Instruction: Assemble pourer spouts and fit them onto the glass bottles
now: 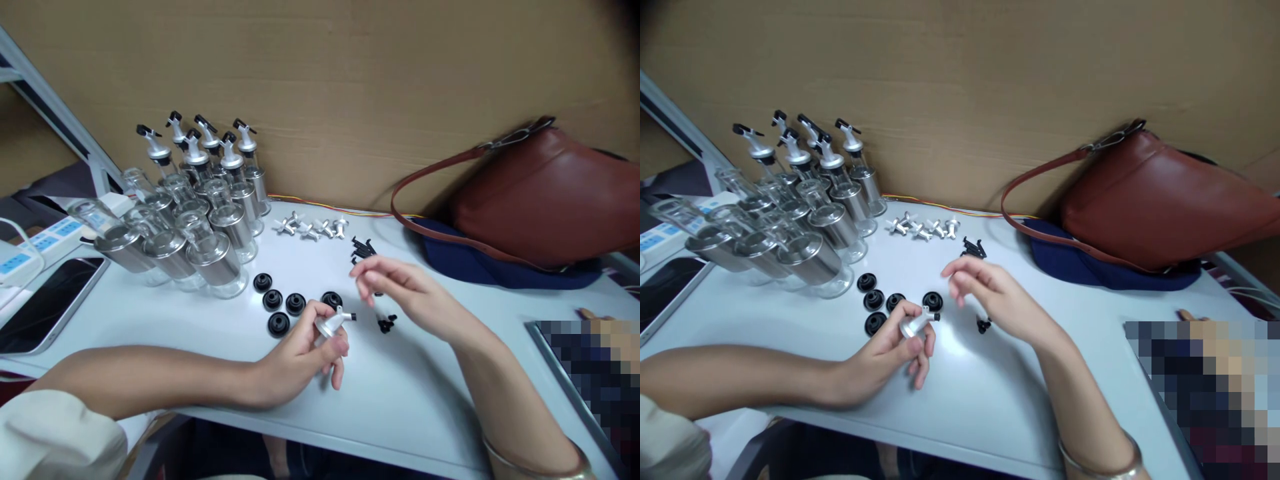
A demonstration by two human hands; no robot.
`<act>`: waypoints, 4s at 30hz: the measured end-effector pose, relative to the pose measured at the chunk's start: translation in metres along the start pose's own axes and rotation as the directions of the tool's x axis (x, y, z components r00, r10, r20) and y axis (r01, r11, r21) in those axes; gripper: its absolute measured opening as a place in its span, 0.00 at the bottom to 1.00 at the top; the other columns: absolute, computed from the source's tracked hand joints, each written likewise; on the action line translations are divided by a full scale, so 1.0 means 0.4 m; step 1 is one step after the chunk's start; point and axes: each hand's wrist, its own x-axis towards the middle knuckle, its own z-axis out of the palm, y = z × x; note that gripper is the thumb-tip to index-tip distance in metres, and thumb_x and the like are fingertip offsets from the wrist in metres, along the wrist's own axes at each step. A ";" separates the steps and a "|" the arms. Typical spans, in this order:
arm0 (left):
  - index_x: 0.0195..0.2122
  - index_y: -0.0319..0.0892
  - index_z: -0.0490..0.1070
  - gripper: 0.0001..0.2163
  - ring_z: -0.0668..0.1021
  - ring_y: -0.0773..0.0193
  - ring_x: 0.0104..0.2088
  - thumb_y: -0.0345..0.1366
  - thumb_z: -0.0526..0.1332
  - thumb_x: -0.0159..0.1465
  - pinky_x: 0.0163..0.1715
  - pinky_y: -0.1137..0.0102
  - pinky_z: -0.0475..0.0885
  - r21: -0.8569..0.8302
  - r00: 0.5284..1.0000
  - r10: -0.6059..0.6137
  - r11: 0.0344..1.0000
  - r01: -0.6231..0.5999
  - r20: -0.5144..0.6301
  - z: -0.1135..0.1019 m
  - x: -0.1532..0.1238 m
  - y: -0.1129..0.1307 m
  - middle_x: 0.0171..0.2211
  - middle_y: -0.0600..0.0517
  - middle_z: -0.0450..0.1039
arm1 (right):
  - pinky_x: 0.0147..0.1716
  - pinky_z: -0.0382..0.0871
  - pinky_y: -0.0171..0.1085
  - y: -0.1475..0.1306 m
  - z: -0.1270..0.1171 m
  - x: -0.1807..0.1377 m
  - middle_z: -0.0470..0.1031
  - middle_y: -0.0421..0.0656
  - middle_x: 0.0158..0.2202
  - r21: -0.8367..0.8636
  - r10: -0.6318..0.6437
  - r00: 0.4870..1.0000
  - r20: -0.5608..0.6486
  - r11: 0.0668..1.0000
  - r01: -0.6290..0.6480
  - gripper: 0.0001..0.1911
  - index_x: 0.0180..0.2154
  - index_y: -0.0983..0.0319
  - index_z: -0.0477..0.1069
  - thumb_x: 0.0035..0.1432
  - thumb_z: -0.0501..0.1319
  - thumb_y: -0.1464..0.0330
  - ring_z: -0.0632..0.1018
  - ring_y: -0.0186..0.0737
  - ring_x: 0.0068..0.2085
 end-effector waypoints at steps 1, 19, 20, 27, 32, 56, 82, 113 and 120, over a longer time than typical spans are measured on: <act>0.39 0.45 0.52 0.22 0.72 0.76 0.22 0.55 0.61 0.61 0.27 0.72 0.60 -0.001 1.000 -0.009 1.000 0.009 0.005 0.000 -0.001 0.002 0.34 0.59 0.64 | 0.33 0.64 0.37 0.012 -0.018 -0.001 0.69 0.40 0.28 -0.121 -0.001 0.988 -0.154 0.993 -0.018 0.16 0.40 0.61 0.68 0.62 0.54 0.56 0.70 0.37 0.29; 0.39 0.45 0.53 0.18 0.70 0.76 0.24 0.51 0.59 0.64 0.30 0.71 0.59 0.047 1.000 -0.026 0.999 0.026 0.005 0.005 -0.004 0.017 0.35 0.58 0.63 | 0.29 0.67 0.35 0.059 -0.054 -0.005 0.77 0.40 0.25 -0.606 0.243 0.937 -0.250 0.716 -0.347 0.05 0.26 0.61 0.74 0.52 0.61 0.68 0.75 0.38 0.28; 0.39 0.45 0.53 0.18 0.70 0.76 0.24 0.51 0.59 0.64 0.30 0.71 0.59 0.048 1.000 -0.024 0.999 0.024 0.005 0.006 -0.004 0.017 0.35 0.58 0.63 | 0.29 0.67 0.35 0.059 -0.060 -0.008 0.78 0.41 0.25 -0.609 0.238 0.941 -0.239 0.718 -0.336 0.06 0.27 0.61 0.74 0.53 0.60 0.68 0.76 0.39 0.28; 0.40 0.45 0.53 0.18 0.70 0.75 0.24 0.51 0.59 0.64 0.31 0.69 0.59 0.057 0.999 -0.048 0.997 0.048 -0.004 0.010 -0.005 0.024 0.35 0.58 0.63 | 0.36 0.72 0.38 0.064 -0.087 -0.032 0.82 0.43 0.34 -0.523 0.191 0.977 -0.096 0.826 -0.213 0.12 0.32 0.60 0.80 0.53 0.59 0.63 0.80 0.43 0.34; 0.40 0.45 0.53 0.17 0.70 0.75 0.25 0.49 0.59 0.64 0.31 0.70 0.59 0.051 0.999 -0.044 0.998 0.044 -0.004 0.009 -0.007 0.025 0.35 0.58 0.63 | 0.36 0.72 0.39 0.071 -0.088 -0.032 0.83 0.43 0.32 -0.465 0.233 0.970 -0.071 0.852 -0.239 0.12 0.32 0.59 0.80 0.53 0.59 0.63 0.80 0.44 0.33; 0.43 0.46 0.50 0.23 0.59 0.73 0.20 0.57 0.58 0.62 0.24 0.73 0.53 0.104 0.998 -0.062 0.993 0.064 -0.023 0.006 -0.006 0.011 0.19 0.65 0.58 | 0.33 0.68 0.36 -0.047 0.017 -0.017 0.77 0.43 0.29 -0.024 -0.030 0.995 0.092 0.999 0.032 0.12 0.31 0.63 0.77 0.56 0.64 0.59 0.73 0.37 0.30; 0.64 0.45 0.48 0.28 0.64 0.71 0.23 0.35 0.56 0.64 0.26 0.74 0.62 0.633 0.977 -0.054 0.769 -0.090 0.205 0.005 -0.033 0.035 0.33 0.54 0.66 | 0.21 0.51 0.32 -0.028 0.030 -0.017 0.58 0.34 0.20 0.249 -0.051 0.973 0.225 0.969 -0.007 0.02 0.25 0.60 0.61 0.47 0.54 0.69 0.58 0.30 0.22; 0.37 0.43 0.57 0.07 0.68 0.68 0.24 0.32 0.43 0.71 0.24 0.71 0.63 0.936 0.960 -0.072 0.255 -0.243 0.269 -0.017 -0.026 0.126 0.32 0.52 0.67 | 0.29 0.64 0.31 0.002 0.005 -0.020 0.72 0.37 0.24 0.354 -0.163 0.980 -0.111 0.915 0.192 0.03 0.33 0.59 0.72 0.60 0.62 0.69 0.72 0.31 0.26; 0.35 0.47 0.50 0.17 0.62 0.72 0.15 0.55 0.41 0.68 0.15 0.78 0.58 0.305 0.978 -0.206 0.931 0.200 -0.011 -0.011 -0.007 0.021 0.18 0.62 0.61 | 0.24 0.66 0.30 -0.010 0.001 -0.026 0.74 0.39 0.21 0.396 -0.107 0.992 -0.063 0.910 0.123 0.10 0.29 0.62 0.73 0.52 0.71 0.64 0.73 0.31 0.23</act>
